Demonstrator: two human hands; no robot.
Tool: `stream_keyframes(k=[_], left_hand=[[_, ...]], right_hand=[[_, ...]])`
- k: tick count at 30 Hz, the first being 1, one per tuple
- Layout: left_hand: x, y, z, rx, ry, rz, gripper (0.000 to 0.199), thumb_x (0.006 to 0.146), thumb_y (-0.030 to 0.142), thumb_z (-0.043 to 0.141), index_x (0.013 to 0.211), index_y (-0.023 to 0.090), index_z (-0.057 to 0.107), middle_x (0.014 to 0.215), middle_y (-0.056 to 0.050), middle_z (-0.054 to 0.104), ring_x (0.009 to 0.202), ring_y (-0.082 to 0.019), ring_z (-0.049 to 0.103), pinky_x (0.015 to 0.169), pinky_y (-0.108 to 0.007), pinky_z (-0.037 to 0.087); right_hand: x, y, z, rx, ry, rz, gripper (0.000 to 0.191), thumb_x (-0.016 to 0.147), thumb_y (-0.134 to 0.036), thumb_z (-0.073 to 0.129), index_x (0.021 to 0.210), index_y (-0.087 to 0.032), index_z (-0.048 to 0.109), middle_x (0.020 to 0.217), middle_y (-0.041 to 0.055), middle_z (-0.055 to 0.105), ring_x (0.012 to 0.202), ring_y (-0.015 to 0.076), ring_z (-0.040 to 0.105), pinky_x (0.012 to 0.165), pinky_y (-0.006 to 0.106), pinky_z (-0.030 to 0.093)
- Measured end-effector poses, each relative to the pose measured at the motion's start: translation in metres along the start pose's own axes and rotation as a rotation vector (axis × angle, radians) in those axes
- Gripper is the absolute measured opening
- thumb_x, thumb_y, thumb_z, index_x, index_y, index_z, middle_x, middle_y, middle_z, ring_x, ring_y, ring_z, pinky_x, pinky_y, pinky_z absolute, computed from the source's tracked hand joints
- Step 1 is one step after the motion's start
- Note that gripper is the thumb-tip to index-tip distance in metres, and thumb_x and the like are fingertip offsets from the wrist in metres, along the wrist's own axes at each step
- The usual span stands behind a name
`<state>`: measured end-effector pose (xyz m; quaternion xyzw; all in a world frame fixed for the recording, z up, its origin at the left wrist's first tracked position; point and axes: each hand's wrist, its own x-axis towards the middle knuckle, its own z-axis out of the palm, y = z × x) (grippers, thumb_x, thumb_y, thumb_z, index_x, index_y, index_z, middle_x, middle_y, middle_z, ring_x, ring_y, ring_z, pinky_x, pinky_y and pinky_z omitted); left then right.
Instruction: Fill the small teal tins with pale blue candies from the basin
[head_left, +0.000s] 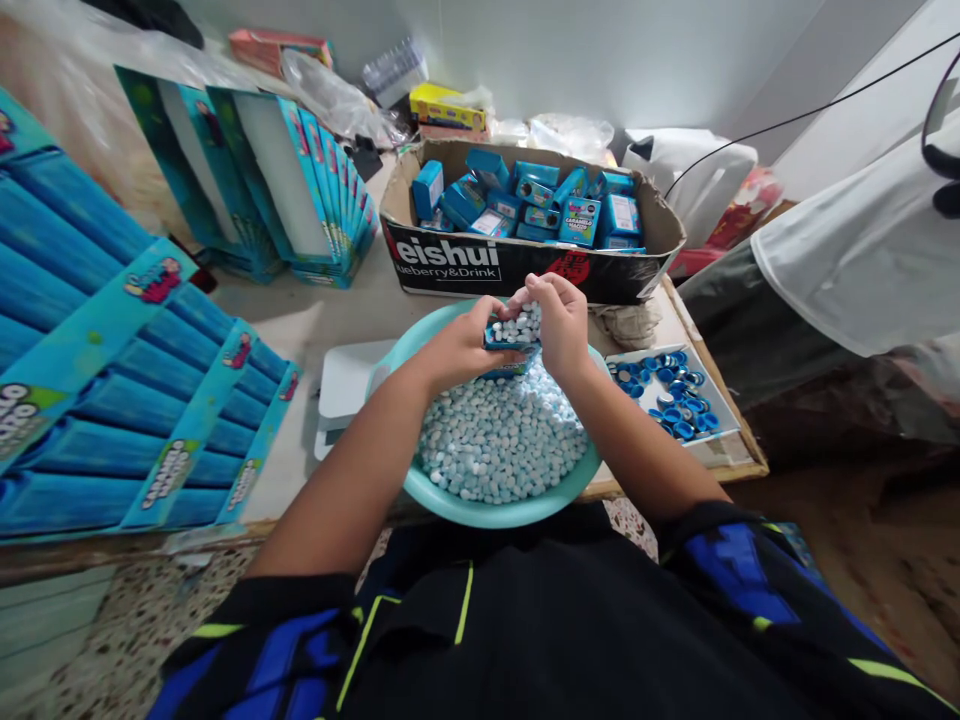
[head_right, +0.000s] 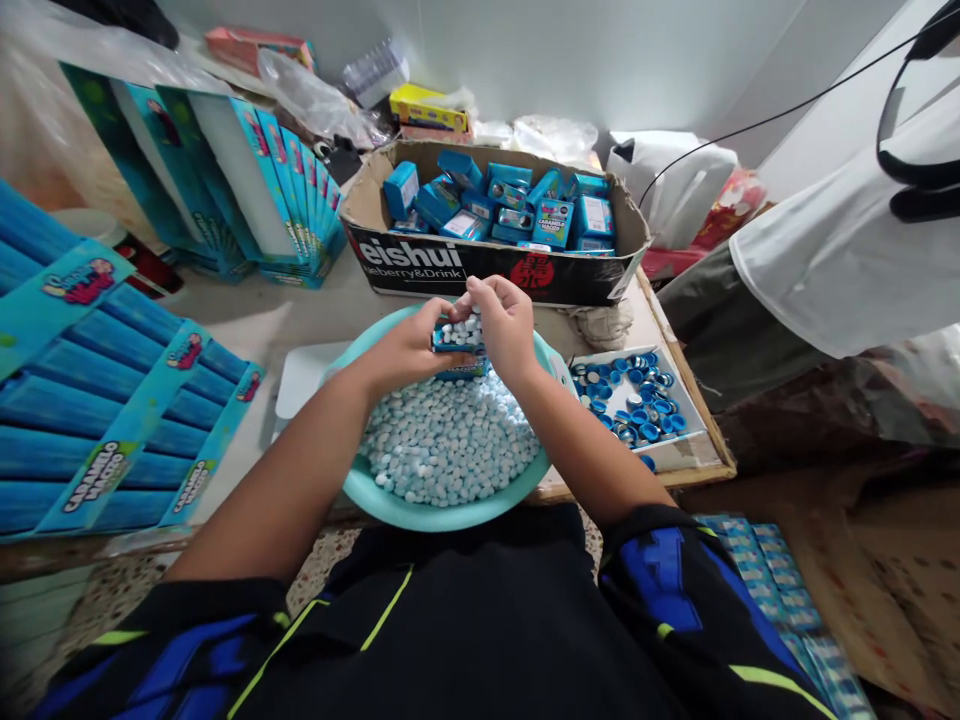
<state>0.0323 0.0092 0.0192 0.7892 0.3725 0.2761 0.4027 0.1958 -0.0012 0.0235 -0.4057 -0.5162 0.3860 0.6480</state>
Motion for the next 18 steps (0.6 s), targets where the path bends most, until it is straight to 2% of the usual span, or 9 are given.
stream_keyframes(k=[2,5,7,12,15,18], left_hand=[[-0.001,0.0,-0.001,-0.018,-0.002,-0.016,0.059,0.078,0.047,0.083,0.124,0.02,0.055,0.124,-0.009,0.068,0.117,-0.03,0.064,0.097,-0.038,0.049],[-0.002,-0.001,-0.004,-0.076,-0.026,-0.069,0.059,0.075,0.045,0.085,0.121,0.02,0.057,0.116,-0.007,0.068,0.108,-0.028,0.065,0.089,-0.035,0.051],[-0.001,0.0,-0.005,-0.107,-0.053,-0.091,0.058,0.073,0.045,0.085,0.118,0.021,0.059,0.112,-0.005,0.069,0.106,-0.028,0.065,0.086,-0.034,0.052],[-0.002,0.001,-0.008,-0.104,-0.11,-0.074,0.053,0.079,0.045,0.079,0.123,0.022,0.061,0.116,-0.004,0.07,0.112,-0.029,0.065,0.09,-0.034,0.05],[-0.002,-0.001,-0.008,-0.087,-0.119,-0.07,0.05,0.08,0.046,0.077,0.122,0.023,0.063,0.112,-0.004,0.071,0.109,-0.029,0.065,0.088,-0.034,0.049],[-0.003,-0.002,-0.008,-0.085,-0.109,-0.072,0.047,0.081,0.049,0.076,0.12,0.024,0.064,0.112,-0.003,0.071,0.105,-0.028,0.066,0.086,-0.033,0.048]], right_hand=[[0.0,-0.005,-0.003,-0.118,-0.146,-0.058,0.054,0.091,-0.07,0.06,0.066,-0.022,0.058,0.067,0.0012,0.061,0.069,0.0158,0.06,0.072,0.031,0.053],[0.002,-0.011,-0.01,-0.288,-0.402,-0.147,0.059,0.092,-0.074,0.057,0.066,-0.022,0.067,0.074,0.0035,0.067,0.074,0.0175,0.063,0.075,0.032,0.052],[0.004,-0.01,-0.014,-0.342,-0.477,-0.181,0.059,0.092,-0.075,0.057,0.066,-0.023,0.07,0.077,0.0042,0.068,0.075,0.0178,0.063,0.075,0.033,0.05],[0.007,0.002,-0.021,-0.423,-0.447,-0.278,0.051,0.089,-0.062,0.071,0.059,-0.022,0.064,0.071,0.0032,0.061,0.069,0.0158,0.054,0.07,0.032,0.044],[0.006,0.009,-0.023,-0.489,-0.392,-0.344,0.049,0.09,-0.049,0.072,0.055,-0.021,0.052,0.065,0.0009,0.051,0.066,0.0147,0.047,0.065,0.031,0.038],[0.005,0.011,-0.024,-0.532,-0.334,-0.328,0.044,0.089,-0.04,0.071,0.057,-0.022,0.046,0.065,-0.0004,0.048,0.064,0.0146,0.045,0.062,0.031,0.035]])
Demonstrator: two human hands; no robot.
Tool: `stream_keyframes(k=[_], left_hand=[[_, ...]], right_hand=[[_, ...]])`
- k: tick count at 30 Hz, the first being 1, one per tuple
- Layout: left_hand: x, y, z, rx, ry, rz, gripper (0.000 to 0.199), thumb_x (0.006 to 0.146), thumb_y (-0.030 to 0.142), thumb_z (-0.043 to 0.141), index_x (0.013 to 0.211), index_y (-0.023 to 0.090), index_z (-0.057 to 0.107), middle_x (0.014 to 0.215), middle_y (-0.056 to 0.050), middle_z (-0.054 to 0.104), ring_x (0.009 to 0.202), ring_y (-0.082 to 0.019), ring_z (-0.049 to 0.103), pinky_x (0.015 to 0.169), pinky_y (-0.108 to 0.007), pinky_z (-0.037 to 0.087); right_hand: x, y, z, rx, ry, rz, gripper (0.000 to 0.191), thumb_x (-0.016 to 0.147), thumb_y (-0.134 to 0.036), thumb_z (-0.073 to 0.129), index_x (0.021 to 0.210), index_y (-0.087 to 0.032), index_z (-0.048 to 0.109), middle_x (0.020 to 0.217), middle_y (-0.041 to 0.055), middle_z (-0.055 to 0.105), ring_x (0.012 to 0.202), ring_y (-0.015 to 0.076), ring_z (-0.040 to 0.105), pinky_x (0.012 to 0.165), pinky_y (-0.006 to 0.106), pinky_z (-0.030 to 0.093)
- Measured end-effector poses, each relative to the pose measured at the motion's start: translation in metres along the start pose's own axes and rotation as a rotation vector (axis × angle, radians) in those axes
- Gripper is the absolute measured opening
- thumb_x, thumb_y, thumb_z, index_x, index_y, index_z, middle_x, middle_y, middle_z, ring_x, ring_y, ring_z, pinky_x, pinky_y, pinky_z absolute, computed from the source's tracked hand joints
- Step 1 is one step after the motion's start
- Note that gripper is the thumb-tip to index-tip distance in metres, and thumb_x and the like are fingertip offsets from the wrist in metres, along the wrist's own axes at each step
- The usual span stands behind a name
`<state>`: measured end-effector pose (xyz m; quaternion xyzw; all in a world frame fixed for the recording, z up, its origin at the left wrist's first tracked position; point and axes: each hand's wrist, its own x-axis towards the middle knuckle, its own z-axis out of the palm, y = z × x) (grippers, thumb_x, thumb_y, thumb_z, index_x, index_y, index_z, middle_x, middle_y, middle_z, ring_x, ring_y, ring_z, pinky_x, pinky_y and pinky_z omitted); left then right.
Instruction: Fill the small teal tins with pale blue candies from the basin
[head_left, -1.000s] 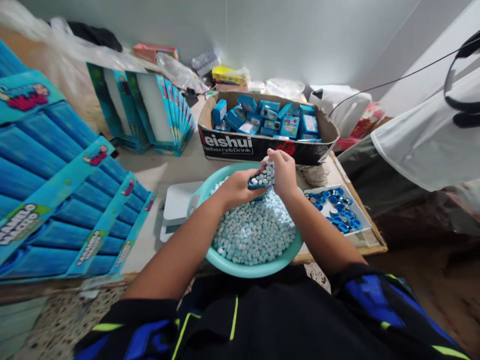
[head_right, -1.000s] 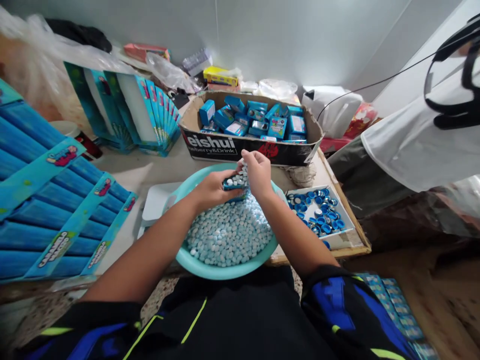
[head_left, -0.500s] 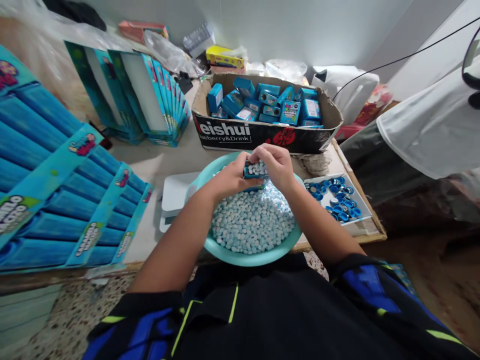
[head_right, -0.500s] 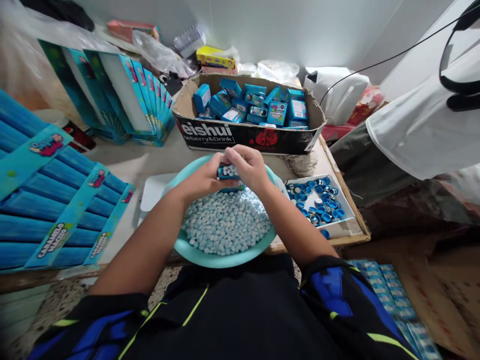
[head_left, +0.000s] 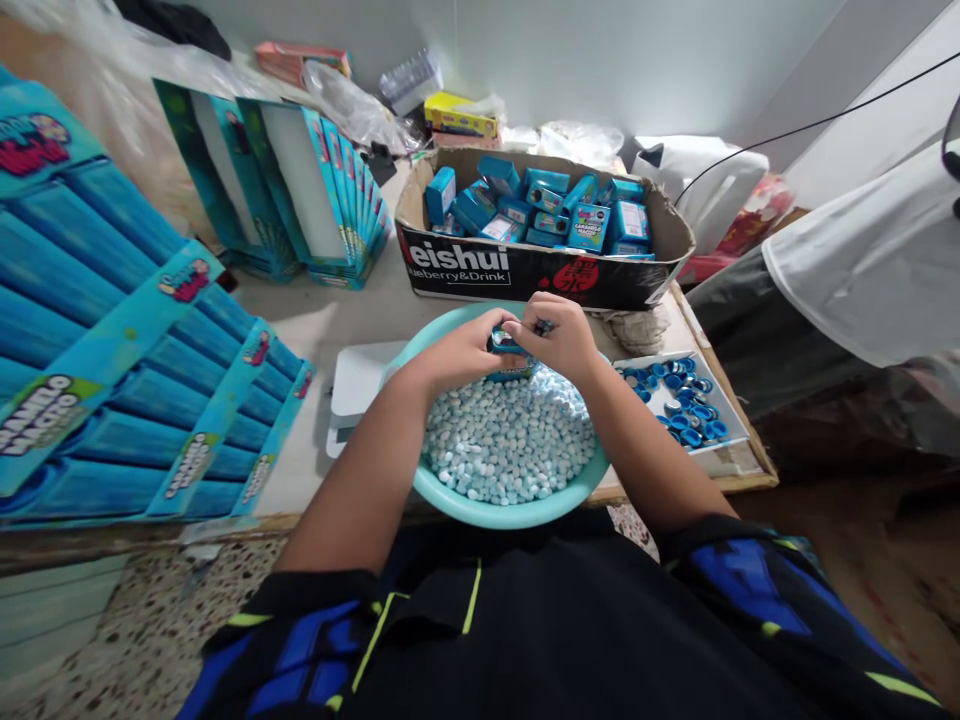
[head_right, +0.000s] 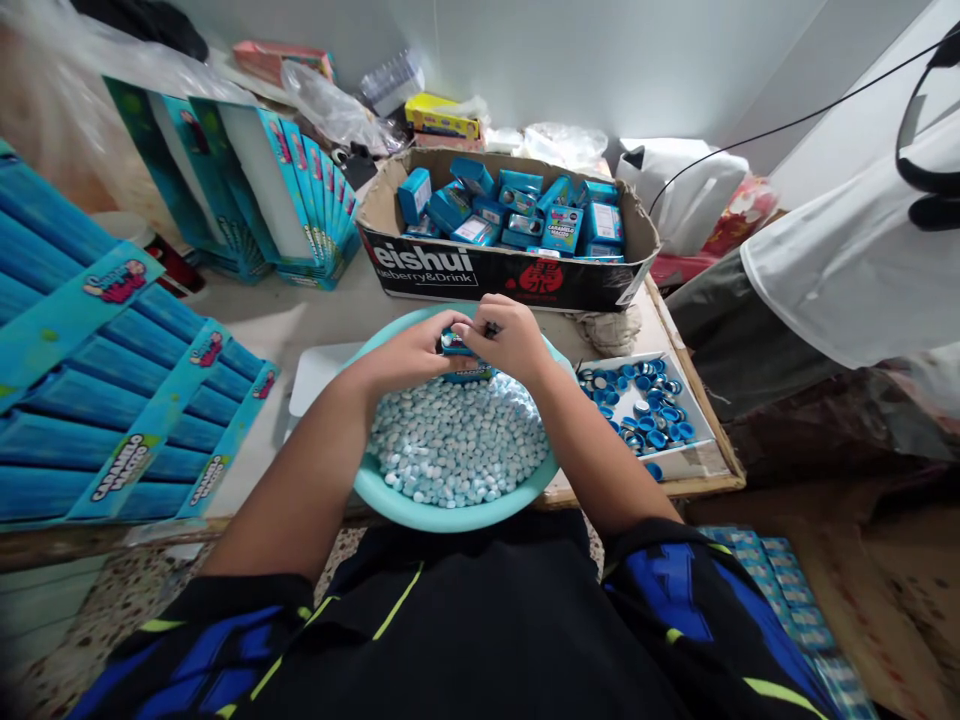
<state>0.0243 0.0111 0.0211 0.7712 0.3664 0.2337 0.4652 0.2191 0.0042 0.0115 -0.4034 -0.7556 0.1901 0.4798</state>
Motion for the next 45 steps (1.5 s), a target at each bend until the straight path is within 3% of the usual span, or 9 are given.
stream_keyframes(k=[5,9,12,16,21,26,33,39,45], left_hand=[[-0.002,0.003,-0.002,-0.011,0.007,-0.018,0.05,0.077,0.047,0.079,0.118,0.022,0.065,0.107,-0.003,0.072,0.098,-0.027,0.067,0.082,-0.033,0.05],[-0.003,0.005,-0.006,-0.052,-0.016,0.002,0.055,0.081,0.052,0.075,0.125,0.02,0.066,0.119,-0.007,0.073,0.111,-0.03,0.067,0.093,-0.037,0.052],[0.0,0.001,-0.011,-0.185,-0.006,0.038,0.05,0.09,0.054,0.061,0.124,0.019,0.069,0.133,-0.009,0.07,0.127,-0.031,0.062,0.107,-0.041,0.049],[0.005,-0.006,-0.012,-0.161,-0.01,0.064,0.046,0.088,0.048,0.063,0.122,0.018,0.071,0.132,-0.01,0.072,0.128,-0.031,0.063,0.112,-0.044,0.045],[0.008,-0.01,0.001,-0.189,0.156,-0.028,0.044,0.084,0.052,0.072,0.11,0.016,0.073,0.105,-0.009,0.077,0.099,-0.026,0.07,0.087,-0.037,0.053],[0.011,-0.011,0.011,-0.181,0.339,-0.067,0.038,0.076,0.051,0.081,0.088,0.016,0.071,0.082,-0.004,0.071,0.077,-0.019,0.064,0.068,-0.029,0.048],[0.014,-0.014,0.007,-0.241,0.325,-0.068,0.047,0.065,0.056,0.089,0.075,0.016,0.066,0.068,0.0,0.064,0.063,-0.013,0.054,0.058,-0.025,0.039],[0.01,-0.009,0.007,-0.105,0.448,0.06,0.042,0.07,0.054,0.087,0.074,0.017,0.068,0.072,-0.001,0.068,0.066,-0.015,0.059,0.06,-0.026,0.046],[0.004,0.001,0.004,0.106,0.444,0.302,0.038,0.086,0.056,0.078,0.077,0.019,0.077,0.085,-0.006,0.074,0.082,-0.019,0.069,0.068,-0.029,0.053]], right_hand=[[-0.001,-0.001,0.002,0.024,0.045,0.02,0.035,0.084,-0.032,0.07,0.065,-0.024,0.042,0.074,0.0006,0.055,0.071,0.0162,0.052,0.069,0.032,0.042],[-0.003,-0.002,0.004,0.075,0.095,0.034,0.023,0.084,-0.032,0.071,0.076,-0.023,0.052,0.084,0.0016,0.062,0.076,0.0161,0.056,0.073,0.031,0.045],[-0.003,-0.002,0.004,0.206,0.122,0.142,0.026,0.086,-0.043,0.075,0.082,-0.022,0.061,0.08,0.0008,0.064,0.072,0.0152,0.056,0.071,0.03,0.047],[-0.001,-0.004,0.002,0.521,0.091,0.31,0.049,0.089,-0.068,0.065,0.08,-0.021,0.067,0.072,0.0024,0.066,0.072,0.0173,0.064,0.075,0.033,0.055],[0.0,-0.011,0.002,0.547,0.078,0.302,0.06,0.09,-0.078,0.058,0.076,-0.02,0.069,0.078,0.0057,0.07,0.08,0.0207,0.069,0.08,0.036,0.059],[-0.004,-0.019,0.0,0.507,0.094,0.276,0.06,0.091,-0.078,0.058,0.084,-0.02,0.073,0.082,0.0064,0.072,0.084,0.0219,0.071,0.083,0.038,0.06],[-0.003,-0.007,-0.004,0.612,0.011,0.31,0.064,0.087,-0.081,0.061,0.096,-0.019,0.075,0.092,0.0088,0.075,0.086,0.0237,0.073,0.086,0.041,0.061],[-0.009,-0.003,-0.015,0.51,-0.192,0.216,0.08,0.095,-0.087,0.035,0.106,-0.022,0.082,0.135,0.0096,0.07,0.133,0.03,0.06,0.119,0.047,0.042],[-0.022,0.005,-0.016,0.488,-0.212,0.225,0.085,0.098,-0.085,0.019,0.121,-0.029,0.08,0.155,0.0027,0.056,0.15,0.0284,0.044,0.128,0.045,0.026]])
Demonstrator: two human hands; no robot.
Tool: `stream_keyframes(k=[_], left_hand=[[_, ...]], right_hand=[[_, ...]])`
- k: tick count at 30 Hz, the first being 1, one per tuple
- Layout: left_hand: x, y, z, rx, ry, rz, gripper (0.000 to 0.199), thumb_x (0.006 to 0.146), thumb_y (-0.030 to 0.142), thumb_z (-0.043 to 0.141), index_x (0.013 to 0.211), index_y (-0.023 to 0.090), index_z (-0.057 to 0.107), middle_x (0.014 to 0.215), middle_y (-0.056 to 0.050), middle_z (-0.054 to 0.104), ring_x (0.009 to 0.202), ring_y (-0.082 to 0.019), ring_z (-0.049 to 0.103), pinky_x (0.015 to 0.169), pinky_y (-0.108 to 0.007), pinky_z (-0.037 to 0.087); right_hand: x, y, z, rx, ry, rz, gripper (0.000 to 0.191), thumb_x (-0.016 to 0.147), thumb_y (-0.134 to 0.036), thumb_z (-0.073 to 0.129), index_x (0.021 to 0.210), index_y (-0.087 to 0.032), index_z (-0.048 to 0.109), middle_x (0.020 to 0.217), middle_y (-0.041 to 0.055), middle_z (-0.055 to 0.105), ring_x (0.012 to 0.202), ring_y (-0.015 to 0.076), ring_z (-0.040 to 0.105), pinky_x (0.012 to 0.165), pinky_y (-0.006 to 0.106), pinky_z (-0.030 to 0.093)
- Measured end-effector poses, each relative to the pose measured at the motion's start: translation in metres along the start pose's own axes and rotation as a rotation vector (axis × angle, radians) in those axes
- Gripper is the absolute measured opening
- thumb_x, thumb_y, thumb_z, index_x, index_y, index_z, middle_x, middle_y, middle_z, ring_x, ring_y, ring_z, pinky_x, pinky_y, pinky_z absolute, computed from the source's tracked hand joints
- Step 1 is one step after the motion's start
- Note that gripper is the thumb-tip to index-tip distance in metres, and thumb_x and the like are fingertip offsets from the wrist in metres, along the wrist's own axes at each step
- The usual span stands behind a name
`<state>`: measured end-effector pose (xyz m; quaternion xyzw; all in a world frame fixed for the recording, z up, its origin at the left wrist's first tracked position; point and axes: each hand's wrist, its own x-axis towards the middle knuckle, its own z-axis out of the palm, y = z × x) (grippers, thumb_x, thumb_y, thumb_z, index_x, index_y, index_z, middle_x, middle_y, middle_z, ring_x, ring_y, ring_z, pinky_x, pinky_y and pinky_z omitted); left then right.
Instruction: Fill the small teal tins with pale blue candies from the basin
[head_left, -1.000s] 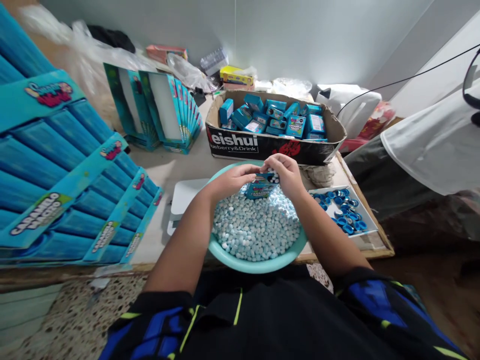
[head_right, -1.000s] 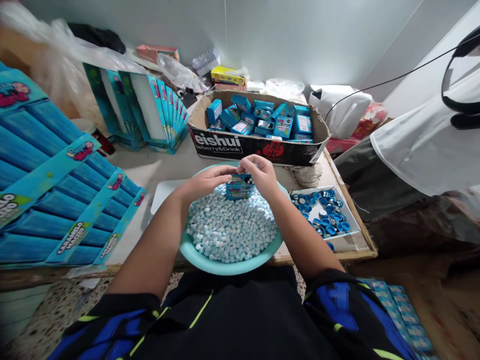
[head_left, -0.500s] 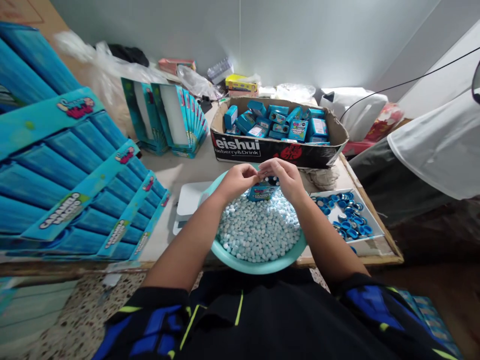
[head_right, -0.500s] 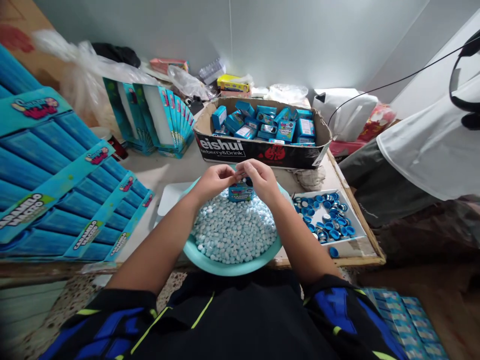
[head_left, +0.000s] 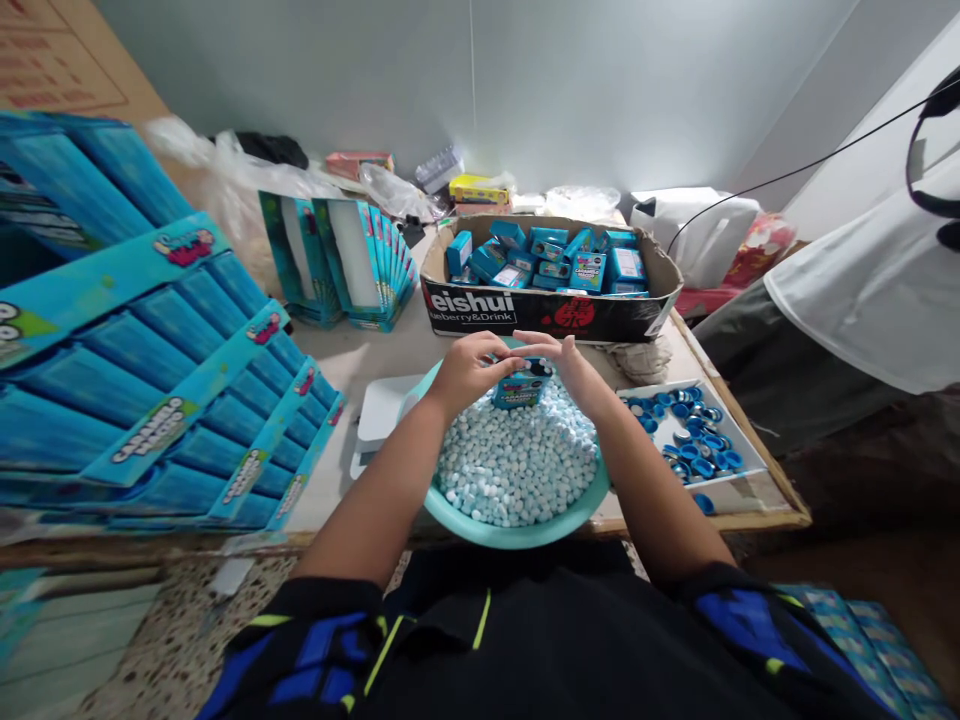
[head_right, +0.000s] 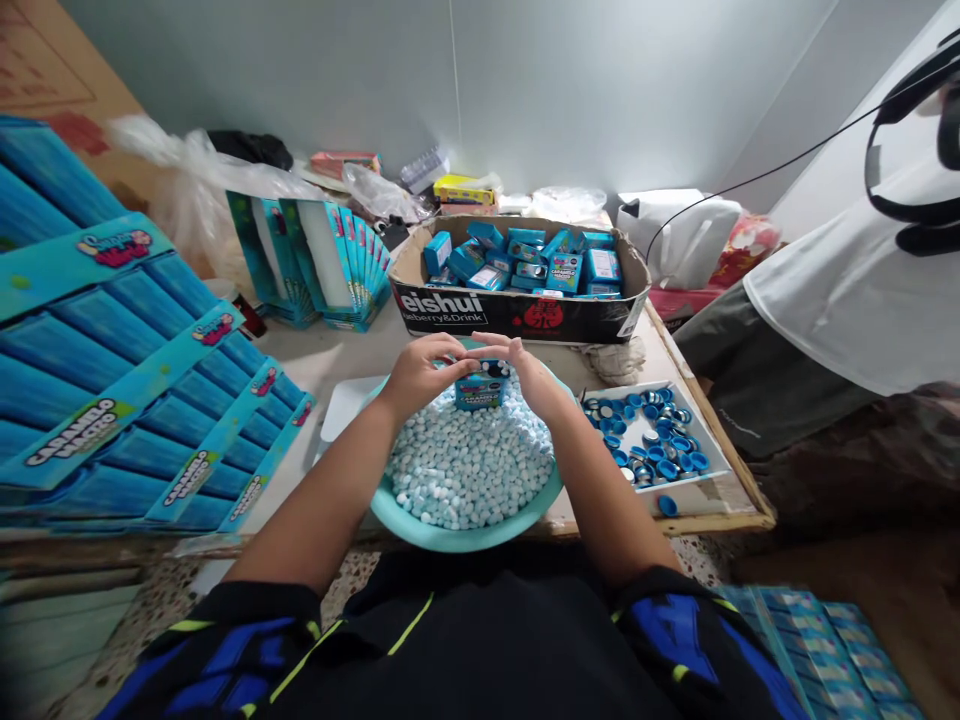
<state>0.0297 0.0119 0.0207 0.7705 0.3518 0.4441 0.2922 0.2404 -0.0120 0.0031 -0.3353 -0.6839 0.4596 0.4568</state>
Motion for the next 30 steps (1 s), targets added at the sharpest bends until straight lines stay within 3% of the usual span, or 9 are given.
stream_keyframes(k=[4,8,12,15,21,24,30], left_hand=[[-0.002,-0.004,-0.006,0.037,-0.079,0.147,0.031,0.088,0.051,0.079,0.084,0.02,0.08,0.091,-0.007,0.074,0.086,-0.02,0.07,0.078,-0.033,0.057],[-0.004,-0.008,-0.005,0.125,-0.152,0.277,0.026,0.087,0.043,0.082,0.102,0.022,0.081,0.1,-0.007,0.068,0.093,-0.02,0.068,0.087,-0.036,0.057],[-0.008,-0.004,0.001,0.195,-0.181,0.273,0.02,0.094,0.035,0.073,0.109,0.023,0.079,0.103,-0.007,0.063,0.097,-0.02,0.065,0.088,-0.036,0.057],[-0.01,0.001,0.006,0.242,-0.177,0.245,0.024,0.093,0.035,0.073,0.113,0.022,0.076,0.105,-0.007,0.061,0.096,-0.021,0.065,0.089,-0.037,0.057],[-0.011,0.007,0.011,0.281,-0.17,0.181,0.032,0.086,0.035,0.081,0.112,0.023,0.067,0.11,-0.007,0.065,0.111,-0.026,0.063,0.102,-0.041,0.052],[-0.009,0.006,0.012,0.292,-0.159,0.187,0.034,0.086,0.036,0.082,0.113,0.023,0.067,0.113,-0.007,0.065,0.115,-0.027,0.062,0.105,-0.043,0.05],[-0.007,0.004,0.016,0.28,-0.126,0.236,0.029,0.085,0.036,0.084,0.104,0.02,0.069,0.105,-0.007,0.065,0.104,-0.025,0.064,0.099,-0.041,0.052]], right_hand=[[-0.001,0.005,0.002,-0.034,0.11,-0.004,0.075,0.102,-0.078,0.028,0.125,-0.028,0.077,0.148,0.0066,0.06,0.141,0.0263,0.052,0.122,0.044,0.036],[-0.004,0.003,0.002,-0.275,0.324,-0.009,0.05,0.096,-0.063,0.056,0.098,-0.022,0.083,0.106,0.009,0.07,0.106,0.0242,0.066,0.097,0.037,0.051],[-0.006,0.002,0.005,-0.366,0.416,0.015,0.033,0.089,-0.046,0.062,0.083,-0.02,0.082,0.086,0.0068,0.069,0.084,0.0207,0.066,0.077,0.033,0.049],[-0.005,0.004,0.006,-0.294,0.405,0.031,0.029,0.081,-0.046,0.07,0.082,-0.019,0.081,0.081,0.0062,0.07,0.076,0.0194,0.063,0.069,0.032,0.046],[-0.006,0.008,0.005,-0.012,0.302,0.147,0.04,0.067,-0.05,0.086,0.086,-0.016,0.077,0.08,0.0026,0.068,0.065,0.0134,0.053,0.061,0.028,0.039],[-0.007,0.008,0.005,0.062,0.32,0.162,0.04,0.065,-0.047,0.087,0.087,-0.016,0.075,0.078,-0.0009,0.062,0.064,0.011,0.051,0.061,0.027,0.037],[-0.008,0.003,0.0,0.164,0.288,0.191,0.045,0.064,-0.032,0.078,0.107,-0.019,0.073,0.079,-0.0046,0.055,0.064,0.0095,0.049,0.06,0.025,0.038]])
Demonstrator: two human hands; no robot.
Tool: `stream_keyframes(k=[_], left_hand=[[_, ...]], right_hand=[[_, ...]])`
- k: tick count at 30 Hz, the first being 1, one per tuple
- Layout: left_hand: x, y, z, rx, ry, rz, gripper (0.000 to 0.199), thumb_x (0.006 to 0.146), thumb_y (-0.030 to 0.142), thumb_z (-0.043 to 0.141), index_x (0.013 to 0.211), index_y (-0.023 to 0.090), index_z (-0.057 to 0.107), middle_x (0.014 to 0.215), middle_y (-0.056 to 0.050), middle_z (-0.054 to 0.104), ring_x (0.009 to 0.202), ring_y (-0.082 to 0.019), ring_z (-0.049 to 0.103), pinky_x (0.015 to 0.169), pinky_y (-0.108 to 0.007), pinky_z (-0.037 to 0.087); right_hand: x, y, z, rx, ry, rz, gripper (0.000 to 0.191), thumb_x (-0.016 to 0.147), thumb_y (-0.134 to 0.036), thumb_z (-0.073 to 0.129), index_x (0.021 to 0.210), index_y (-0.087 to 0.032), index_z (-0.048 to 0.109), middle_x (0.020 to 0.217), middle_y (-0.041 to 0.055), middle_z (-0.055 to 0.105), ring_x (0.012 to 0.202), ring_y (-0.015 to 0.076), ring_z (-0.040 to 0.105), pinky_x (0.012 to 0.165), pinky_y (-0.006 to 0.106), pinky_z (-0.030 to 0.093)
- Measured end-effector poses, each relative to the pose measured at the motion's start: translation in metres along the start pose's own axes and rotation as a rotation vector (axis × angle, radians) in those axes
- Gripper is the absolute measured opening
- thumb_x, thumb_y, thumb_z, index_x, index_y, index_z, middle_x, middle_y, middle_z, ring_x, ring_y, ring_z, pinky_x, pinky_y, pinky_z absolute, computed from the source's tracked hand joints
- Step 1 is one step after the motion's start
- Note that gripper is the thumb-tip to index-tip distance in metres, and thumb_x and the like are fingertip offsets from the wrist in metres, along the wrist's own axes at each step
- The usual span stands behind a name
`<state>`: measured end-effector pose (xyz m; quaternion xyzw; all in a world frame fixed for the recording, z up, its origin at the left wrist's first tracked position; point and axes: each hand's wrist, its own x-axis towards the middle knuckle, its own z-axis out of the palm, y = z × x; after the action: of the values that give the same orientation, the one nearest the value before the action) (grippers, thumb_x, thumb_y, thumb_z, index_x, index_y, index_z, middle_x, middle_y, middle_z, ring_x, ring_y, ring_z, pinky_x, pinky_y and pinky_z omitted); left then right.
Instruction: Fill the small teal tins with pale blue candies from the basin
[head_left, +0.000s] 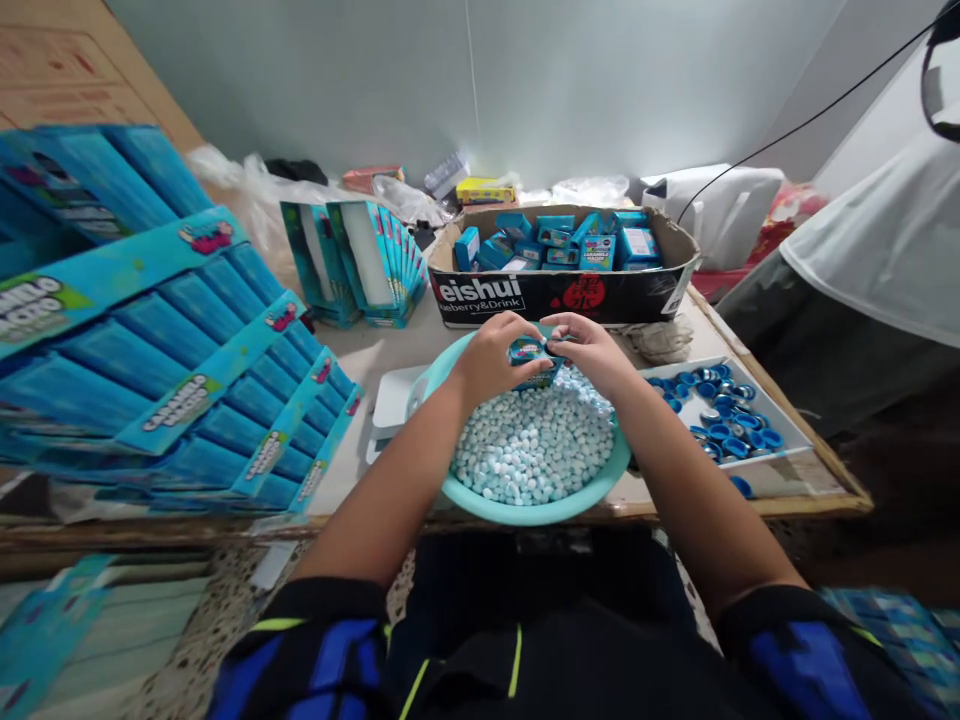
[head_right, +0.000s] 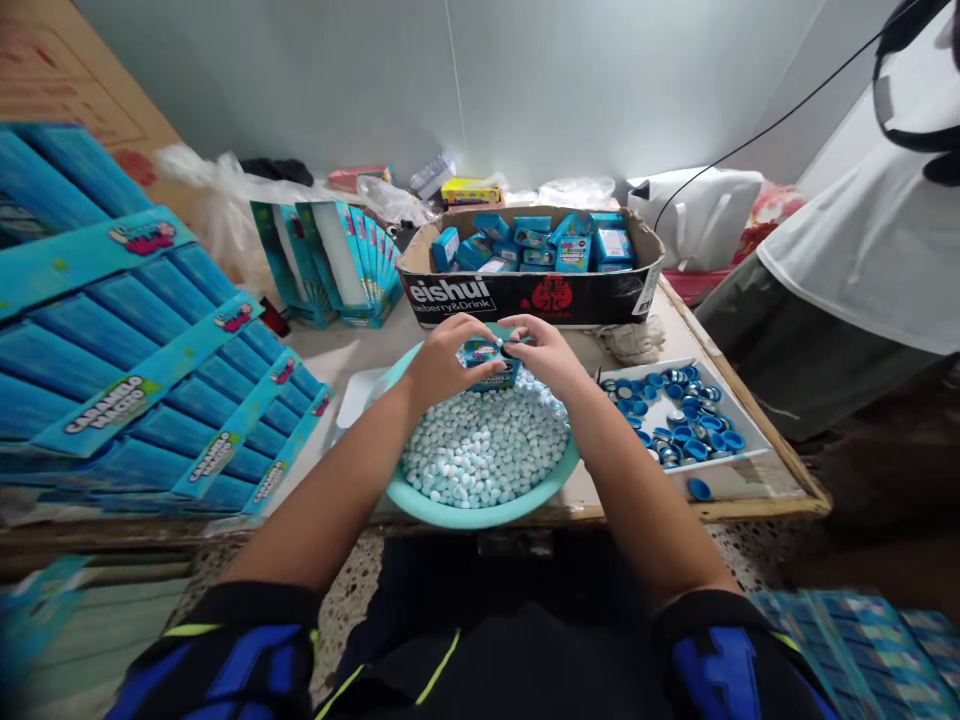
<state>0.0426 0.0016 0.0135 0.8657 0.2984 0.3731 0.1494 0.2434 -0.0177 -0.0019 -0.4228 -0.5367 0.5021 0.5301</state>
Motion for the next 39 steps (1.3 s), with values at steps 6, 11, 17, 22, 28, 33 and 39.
stream_keyframes(k=[6,11,17,22,28,33,39], left_hand=[[0.002,0.002,0.004,-0.053,-0.026,-0.005,0.021,0.086,0.026,0.079,0.104,0.02,0.069,0.109,-0.007,0.065,0.106,-0.023,0.064,0.101,-0.04,0.054],[0.0,0.0,0.006,-0.133,-0.049,-0.142,0.056,0.075,0.027,0.087,0.125,0.023,0.06,0.119,-0.007,0.067,0.113,-0.025,0.066,0.102,-0.039,0.054],[-0.004,-0.004,-0.002,-0.148,-0.086,-0.417,0.095,0.068,0.037,0.092,0.15,0.027,0.045,0.114,-0.007,0.068,0.106,-0.026,0.069,0.091,-0.035,0.056],[-0.003,-0.007,-0.01,-0.142,-0.044,-0.447,0.087,0.069,0.038,0.092,0.146,0.023,0.054,0.122,-0.012,0.069,0.115,-0.03,0.068,0.098,-0.041,0.056],[-0.002,-0.013,-0.013,-0.182,-0.049,-0.446,0.068,0.073,0.043,0.09,0.132,0.02,0.065,0.122,-0.012,0.073,0.109,-0.03,0.071,0.095,-0.041,0.056],[-0.002,-0.013,-0.012,-0.2,-0.105,-0.428,0.048,0.076,0.043,0.086,0.116,0.021,0.07,0.103,-0.006,0.076,0.098,-0.027,0.072,0.085,-0.037,0.056],[-0.002,-0.011,-0.012,-0.217,-0.137,-0.442,0.045,0.078,0.039,0.084,0.116,0.023,0.067,0.103,-0.004,0.076,0.095,-0.026,0.072,0.08,-0.035,0.053]], right_hand=[[0.003,0.001,-0.009,0.079,-0.008,0.07,0.036,0.068,-0.028,0.063,0.102,-0.02,0.07,0.093,0.0015,0.064,0.069,0.0131,0.053,0.06,0.027,0.043],[0.004,0.008,-0.01,-0.091,0.087,0.072,0.034,0.075,-0.029,0.054,0.105,-0.02,0.069,0.092,0.0042,0.069,0.071,0.0167,0.058,0.064,0.03,0.048],[-0.003,0.008,-0.006,-0.837,-0.149,-0.025,0.016,0.084,-0.022,0.053,0.083,-0.022,0.07,0.089,0.0096,0.074,0.081,0.0258,0.061,0.072,0.036,0.047],[-0.03,-0.005,-0.002,-1.076,-0.345,-0.026,0.025,0.098,-0.031,0.051,0.091,-0.019,0.072,0.102,0.013,0.074,0.095,0.0288,0.065,0.082,0.037,0.047],[-0.068,-0.013,0.01,-1.186,-0.398,-0.056,0.038,0.103,-0.051,0.056,0.112,-0.016,0.068,0.115,0.0175,0.068,0.11,0.034,0.062,0.094,0.044,0.046],[-0.062,-0.011,0.015,-1.229,-0.422,-0.029,0.036,0.101,-0.053,0.061,0.102,-0.018,0.067,0.107,0.0154,0.069,0.105,0.0326,0.063,0.087,0.039,0.046],[-0.054,-0.007,0.014,-1.161,-0.399,-0.003,0.025,0.1,-0.043,0.064,0.093,-0.019,0.068,0.098,0.0116,0.073,0.093,0.0278,0.067,0.075,0.033,0.042]])
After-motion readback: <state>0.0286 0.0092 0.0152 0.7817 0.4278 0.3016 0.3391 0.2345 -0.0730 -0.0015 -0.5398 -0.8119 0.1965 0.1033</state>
